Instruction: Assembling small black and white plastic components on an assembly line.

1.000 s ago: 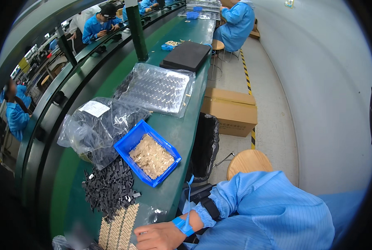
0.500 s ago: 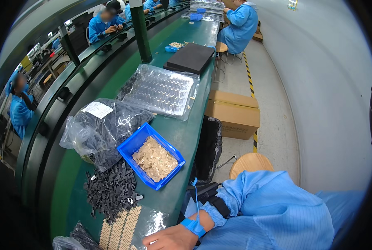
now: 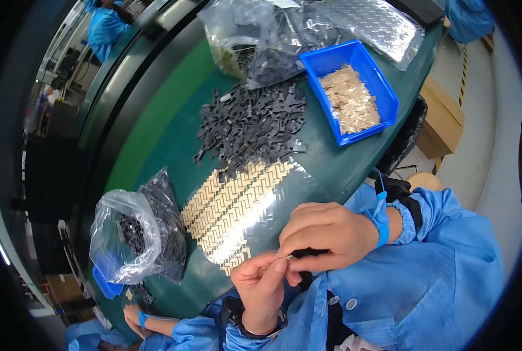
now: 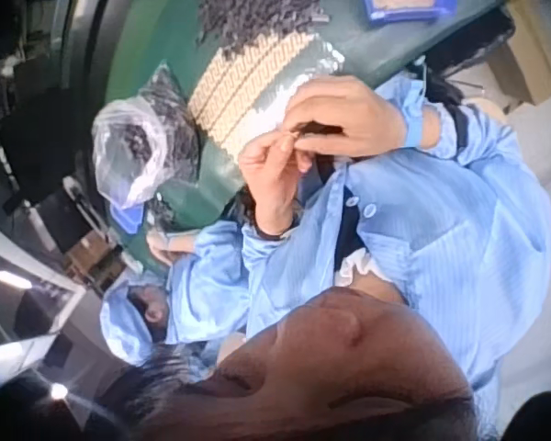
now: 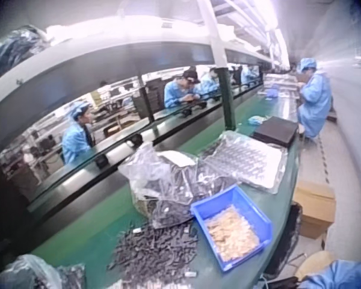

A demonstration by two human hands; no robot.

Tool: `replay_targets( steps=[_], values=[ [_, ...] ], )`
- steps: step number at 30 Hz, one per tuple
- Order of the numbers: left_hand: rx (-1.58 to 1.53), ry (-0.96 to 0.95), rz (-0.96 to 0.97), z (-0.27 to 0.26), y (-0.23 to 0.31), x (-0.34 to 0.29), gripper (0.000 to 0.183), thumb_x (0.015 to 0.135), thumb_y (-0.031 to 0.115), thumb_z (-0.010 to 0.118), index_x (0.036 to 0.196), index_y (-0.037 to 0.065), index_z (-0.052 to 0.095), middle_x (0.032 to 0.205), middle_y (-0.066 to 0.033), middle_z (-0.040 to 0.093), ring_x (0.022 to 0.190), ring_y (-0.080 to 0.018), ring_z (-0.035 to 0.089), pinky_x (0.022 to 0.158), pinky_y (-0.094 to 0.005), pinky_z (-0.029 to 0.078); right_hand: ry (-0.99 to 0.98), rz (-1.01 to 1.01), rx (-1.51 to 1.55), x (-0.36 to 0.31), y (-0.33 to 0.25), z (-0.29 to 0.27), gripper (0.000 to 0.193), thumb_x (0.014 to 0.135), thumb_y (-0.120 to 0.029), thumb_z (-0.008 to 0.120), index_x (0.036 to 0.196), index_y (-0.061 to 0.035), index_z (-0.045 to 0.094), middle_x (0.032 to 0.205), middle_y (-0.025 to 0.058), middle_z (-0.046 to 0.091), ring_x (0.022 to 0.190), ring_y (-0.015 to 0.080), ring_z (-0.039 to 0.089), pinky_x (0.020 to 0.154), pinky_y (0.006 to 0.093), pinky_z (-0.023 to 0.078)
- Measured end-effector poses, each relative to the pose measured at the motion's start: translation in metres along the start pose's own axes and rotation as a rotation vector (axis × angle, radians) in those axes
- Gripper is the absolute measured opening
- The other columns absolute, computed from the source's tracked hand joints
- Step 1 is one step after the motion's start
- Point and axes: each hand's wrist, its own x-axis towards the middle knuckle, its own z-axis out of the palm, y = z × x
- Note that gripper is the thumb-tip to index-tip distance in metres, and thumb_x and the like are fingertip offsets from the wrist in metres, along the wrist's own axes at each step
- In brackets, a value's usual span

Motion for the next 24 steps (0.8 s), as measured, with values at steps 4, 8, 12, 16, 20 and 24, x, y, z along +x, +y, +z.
replay_targets(
  steps=[4, 8, 12, 16, 20, 24],
  values=[
    [0.039, 0.029, 0.076, -0.001, -0.001, -0.010, 0.014, 0.084, -0.004, 0.056, 0.095, -0.011, 0.059, 0.080, -0.0199, 0.064, 0.061, -0.0204, 0.062, 0.057, -0.0288, 0.053, -0.043, 0.111, 0.041, 0.004, -0.004, 0.001, 0.013, 0.077, -0.008, 0.062, 0.087, -0.0029, 0.058, 0.083, 0.0088, 0.057, 0.074, 0.0271, 0.058, 0.064, 0.0364, 0.047],
    [0.180, 0.079, 0.115, 0.000, -0.004, -0.012, 0.014, 0.084, -0.003, 0.055, 0.095, -0.010, 0.059, 0.080, -0.0196, 0.063, 0.060, -0.0211, 0.062, 0.056, -0.0287, 0.052, -0.045, 0.147, 0.051, 0.004, -0.001, 0.004, 0.011, 0.076, -0.009, 0.062, 0.085, -0.0033, 0.059, 0.083, 0.0082, 0.057, 0.074, 0.0272, 0.057, 0.065, 0.0359, 0.046],
    [0.358, 0.089, 0.151, 0.000, -0.003, -0.014, 0.014, 0.085, -0.003, 0.055, 0.096, -0.010, 0.059, 0.084, -0.0175, 0.064, 0.068, -0.0197, 0.064, 0.062, -0.0271, 0.054, -0.074, 0.040, -0.114, 0.008, -0.001, 0.000, 0.011, 0.076, -0.011, 0.063, 0.084, -0.0041, 0.059, 0.085, 0.0065, 0.056, 0.074, 0.0249, 0.055, 0.066, 0.0343, 0.044],
    [0.545, 0.088, 0.209, 0.002, -0.003, -0.011, 0.013, 0.084, -0.003, 0.056, 0.095, -0.009, 0.060, 0.083, -0.0168, 0.064, 0.068, -0.0186, 0.064, 0.061, -0.0258, 0.054, -0.115, -0.022, -0.226, 0.010, -0.002, -0.003, 0.011, 0.076, -0.013, 0.062, 0.082, -0.0048, 0.058, 0.086, 0.0058, 0.056, 0.075, 0.0228, 0.055, 0.067, 0.0326, 0.042],
    [0.776, 0.036, 0.336, 0.005, 0.002, -0.006, 0.010, 0.084, -0.003, 0.056, 0.091, -0.009, 0.060, 0.083, -0.0162, 0.064, 0.066, -0.0177, 0.064, 0.059, -0.0257, 0.053, -0.144, -0.080, -0.359, 0.009, -0.002, -0.003, 0.009, 0.076, -0.013, 0.060, 0.079, -0.0057, 0.056, 0.087, 0.0058, 0.055, 0.076, 0.0227, 0.054, 0.068, 0.0321, 0.041],
    [0.786, 0.040, 0.301, 0.001, -0.003, -0.010, 0.009, 0.084, -0.003, 0.056, 0.089, -0.009, 0.061, 0.082, -0.0160, 0.064, 0.065, -0.0184, 0.064, 0.059, -0.0257, 0.052, -0.156, -0.010, -0.320, 0.010, -0.003, -0.002, 0.006, 0.077, -0.011, 0.058, 0.078, -0.0057, 0.055, 0.086, 0.0051, 0.056, 0.075, 0.0221, 0.055, 0.068, 0.0319, 0.042]
  ],
)
